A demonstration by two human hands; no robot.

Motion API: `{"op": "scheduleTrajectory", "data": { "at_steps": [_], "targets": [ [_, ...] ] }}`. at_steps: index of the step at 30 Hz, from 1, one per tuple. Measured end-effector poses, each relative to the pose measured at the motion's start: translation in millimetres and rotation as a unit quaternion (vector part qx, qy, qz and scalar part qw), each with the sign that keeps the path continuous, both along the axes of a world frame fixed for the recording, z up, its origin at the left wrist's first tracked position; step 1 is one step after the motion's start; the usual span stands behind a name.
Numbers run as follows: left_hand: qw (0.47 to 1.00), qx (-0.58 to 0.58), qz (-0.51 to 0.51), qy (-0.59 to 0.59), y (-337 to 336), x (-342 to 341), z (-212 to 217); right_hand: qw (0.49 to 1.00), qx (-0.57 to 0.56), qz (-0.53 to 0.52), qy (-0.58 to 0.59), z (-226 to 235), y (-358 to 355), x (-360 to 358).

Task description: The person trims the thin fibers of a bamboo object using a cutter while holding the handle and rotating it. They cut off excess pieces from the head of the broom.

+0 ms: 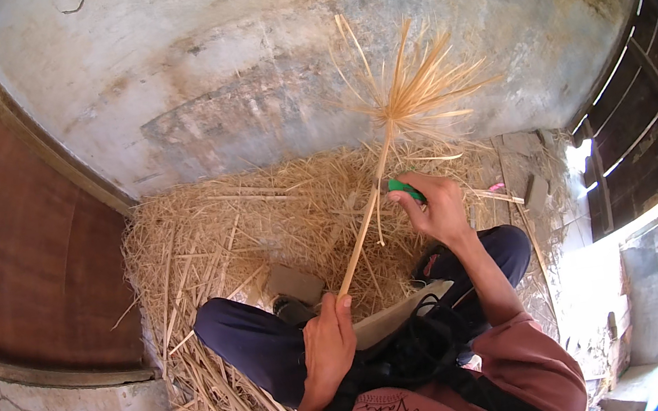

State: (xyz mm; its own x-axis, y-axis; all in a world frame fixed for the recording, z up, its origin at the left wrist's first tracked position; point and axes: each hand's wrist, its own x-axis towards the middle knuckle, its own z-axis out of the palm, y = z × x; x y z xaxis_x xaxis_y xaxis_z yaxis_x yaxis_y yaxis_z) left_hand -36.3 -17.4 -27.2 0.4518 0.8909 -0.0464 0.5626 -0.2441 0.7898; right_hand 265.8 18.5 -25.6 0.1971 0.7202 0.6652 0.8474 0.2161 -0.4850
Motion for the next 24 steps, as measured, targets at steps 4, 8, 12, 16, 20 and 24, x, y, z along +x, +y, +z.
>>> {"op": "scheduleTrajectory", "data": {
  "at_steps": [4,8,12,16,20,24],
  "targets": [
    [1.000,-0.012,-0.010,0.015,-9.0,-6.7,-1.1,0.990,-0.094,-0.092,0.059,8.4,12.6,46.5],
    [0.999,-0.029,-0.006,-0.013,-13.9,-8.3,-0.8,0.996,-0.038,-0.049,0.062,1.8,11.3,47.0],
    [0.999,-0.004,-0.016,-0.034,-8.1,-0.8,-0.4,0.983,-0.029,-0.046,0.177,-5.0,5.1,44.4],
    [0.997,0.040,-0.023,-0.061,-3.4,4.1,-3.4,0.924,-0.041,0.009,0.380,-14.4,-8.2,33.9],
    [0.994,0.063,0.015,-0.088,2.5,10.7,-5.0,0.860,-0.100,0.085,0.493,-13.1,-30.6,10.8],
    [0.989,0.099,0.062,-0.087,18.3,10.3,0.2,0.952,-0.126,0.122,0.252,-3.6,-51.5,-4.2]
  ]
}}
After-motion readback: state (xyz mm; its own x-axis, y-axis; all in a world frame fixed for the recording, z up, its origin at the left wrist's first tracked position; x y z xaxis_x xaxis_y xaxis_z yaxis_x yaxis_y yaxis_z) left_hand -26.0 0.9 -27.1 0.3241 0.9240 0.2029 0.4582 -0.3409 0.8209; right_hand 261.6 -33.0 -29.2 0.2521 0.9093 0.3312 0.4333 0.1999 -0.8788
